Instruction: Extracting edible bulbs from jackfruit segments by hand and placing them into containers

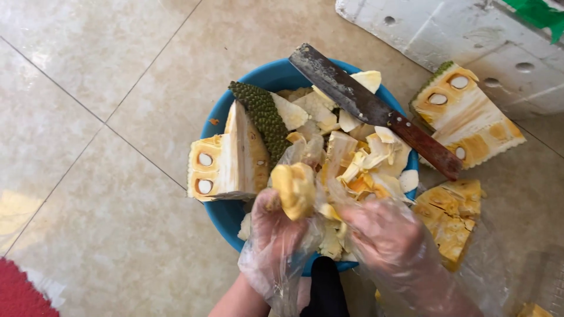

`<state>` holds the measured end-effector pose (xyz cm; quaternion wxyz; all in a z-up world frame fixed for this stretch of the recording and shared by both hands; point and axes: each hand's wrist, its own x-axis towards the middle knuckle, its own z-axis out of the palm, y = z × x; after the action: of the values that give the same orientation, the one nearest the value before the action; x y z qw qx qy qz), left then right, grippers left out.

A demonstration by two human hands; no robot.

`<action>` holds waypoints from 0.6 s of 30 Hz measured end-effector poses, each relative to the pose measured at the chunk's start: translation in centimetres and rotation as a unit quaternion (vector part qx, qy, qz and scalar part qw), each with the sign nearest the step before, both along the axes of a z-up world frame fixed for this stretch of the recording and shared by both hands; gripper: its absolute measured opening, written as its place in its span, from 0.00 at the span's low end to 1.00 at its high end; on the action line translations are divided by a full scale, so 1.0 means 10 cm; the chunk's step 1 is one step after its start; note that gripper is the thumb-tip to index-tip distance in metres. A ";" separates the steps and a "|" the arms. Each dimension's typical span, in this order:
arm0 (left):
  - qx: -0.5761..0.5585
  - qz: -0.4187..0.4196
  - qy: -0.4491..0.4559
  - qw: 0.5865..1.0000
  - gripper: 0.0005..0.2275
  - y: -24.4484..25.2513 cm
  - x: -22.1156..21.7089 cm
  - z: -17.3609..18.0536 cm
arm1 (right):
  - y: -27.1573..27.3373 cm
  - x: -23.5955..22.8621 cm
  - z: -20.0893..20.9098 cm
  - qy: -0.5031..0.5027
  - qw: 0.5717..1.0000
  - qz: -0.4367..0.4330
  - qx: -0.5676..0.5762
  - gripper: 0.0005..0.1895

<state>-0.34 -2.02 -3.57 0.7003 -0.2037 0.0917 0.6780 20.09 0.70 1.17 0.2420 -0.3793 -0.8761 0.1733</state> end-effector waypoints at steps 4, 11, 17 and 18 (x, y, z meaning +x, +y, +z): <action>-0.135 -0.019 -0.230 0.963 0.21 0.09 -0.24 0.21 | -0.02 0.05 0.06 -0.001 0.996 -0.030 -0.081 0.20; -0.162 -0.009 -0.089 0.983 0.24 0.15 -0.14 0.28 | 0.07 -0.10 0.37 0.025 0.990 -0.065 -0.120 0.31; -0.127 -0.034 -0.143 0.981 0.15 0.20 -0.07 0.12 | 0.17 -0.11 0.41 0.059 0.988 -0.091 -0.110 0.11; -0.119 -0.056 -0.132 0.983 0.12 0.20 -0.08 0.09 | 0.18 -0.13 0.46 0.037 0.980 -0.112 -0.161 0.17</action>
<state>-1.11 -0.04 -2.69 0.7137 -0.3678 0.0891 0.5894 18.78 2.49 5.78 0.2282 -0.5026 -0.7790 0.2973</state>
